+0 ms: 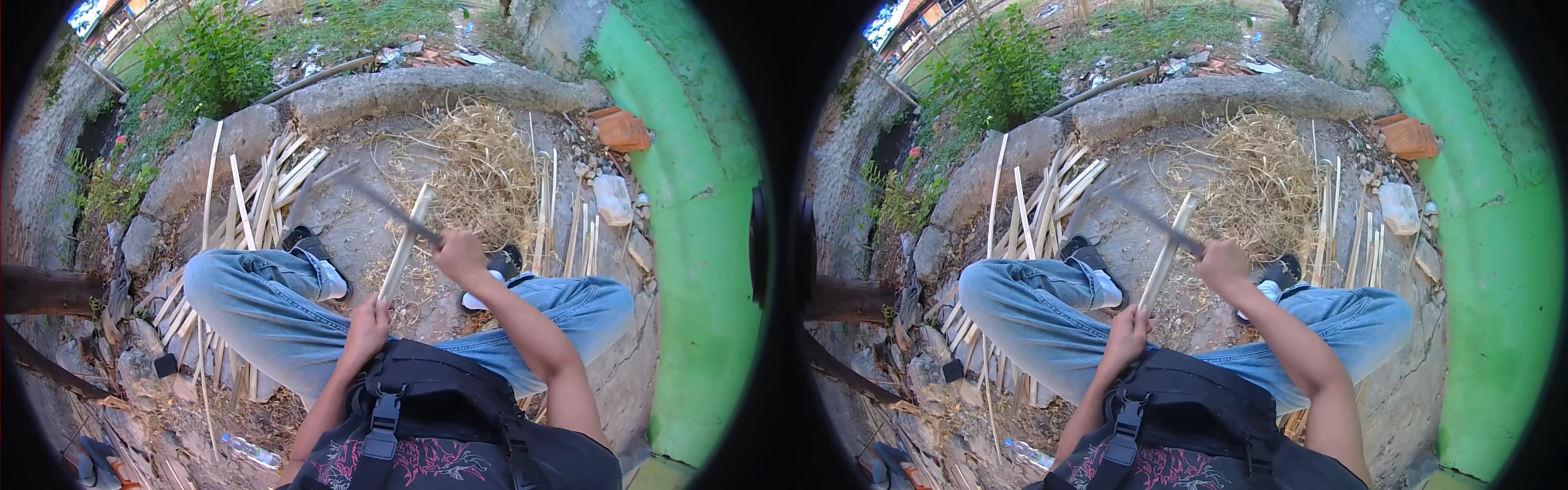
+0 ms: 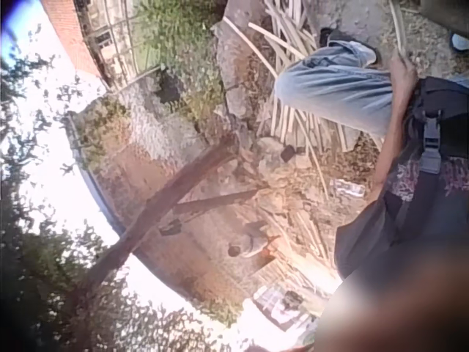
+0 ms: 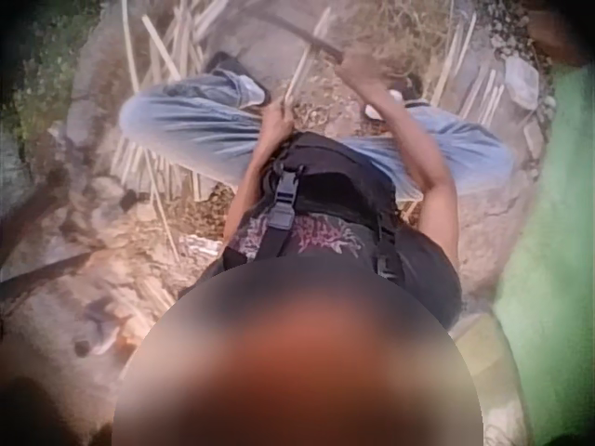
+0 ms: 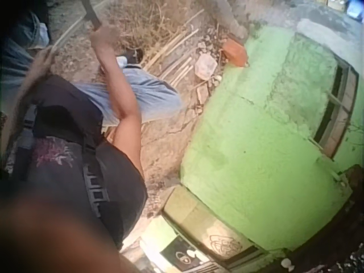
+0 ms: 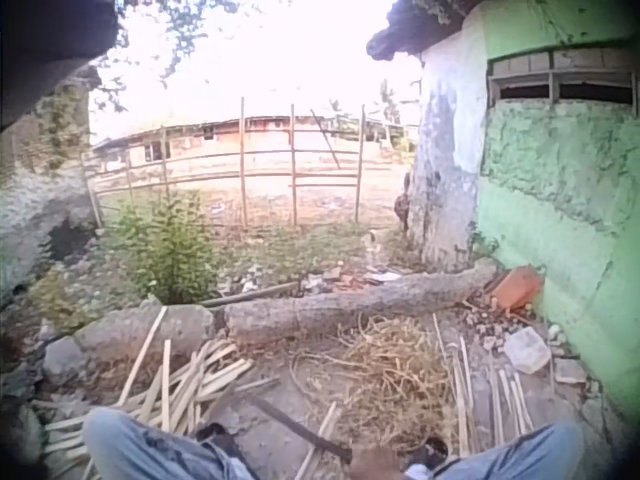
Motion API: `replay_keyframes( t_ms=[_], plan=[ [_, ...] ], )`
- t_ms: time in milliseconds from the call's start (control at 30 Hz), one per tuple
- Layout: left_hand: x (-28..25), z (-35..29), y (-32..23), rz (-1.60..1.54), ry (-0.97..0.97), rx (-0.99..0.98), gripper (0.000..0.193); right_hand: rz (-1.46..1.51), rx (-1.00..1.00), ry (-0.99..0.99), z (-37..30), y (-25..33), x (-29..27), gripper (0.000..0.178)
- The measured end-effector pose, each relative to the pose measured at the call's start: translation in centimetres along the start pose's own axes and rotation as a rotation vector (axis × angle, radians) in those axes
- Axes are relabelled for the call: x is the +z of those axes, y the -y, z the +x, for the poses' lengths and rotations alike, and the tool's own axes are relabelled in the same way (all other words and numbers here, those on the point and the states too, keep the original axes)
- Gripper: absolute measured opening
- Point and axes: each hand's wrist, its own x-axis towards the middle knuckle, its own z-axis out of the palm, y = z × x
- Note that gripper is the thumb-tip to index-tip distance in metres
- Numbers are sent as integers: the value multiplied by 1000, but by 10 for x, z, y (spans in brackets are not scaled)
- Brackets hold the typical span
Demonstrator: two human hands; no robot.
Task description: The person whittles and shaves thin strips of wood using a large knife, holding the wood strips by hand.
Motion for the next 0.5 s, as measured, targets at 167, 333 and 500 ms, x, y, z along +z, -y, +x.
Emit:
replay_keyframes(
  t_ms=[167, 333, 500],
  plan=[
    [3, -8, 7, 35, -20, 36, 28, -66, -65, -4, 18, -45, 19, 17],
    [7, 4, 6, 54, -57, 62, 28, -5, 164, -35, 24, -34, 2, 18],
    [1, 2, 8, -2, -5, 43, 32, -41, -198, 108, -15, 9, 6, 19]
  ],
)
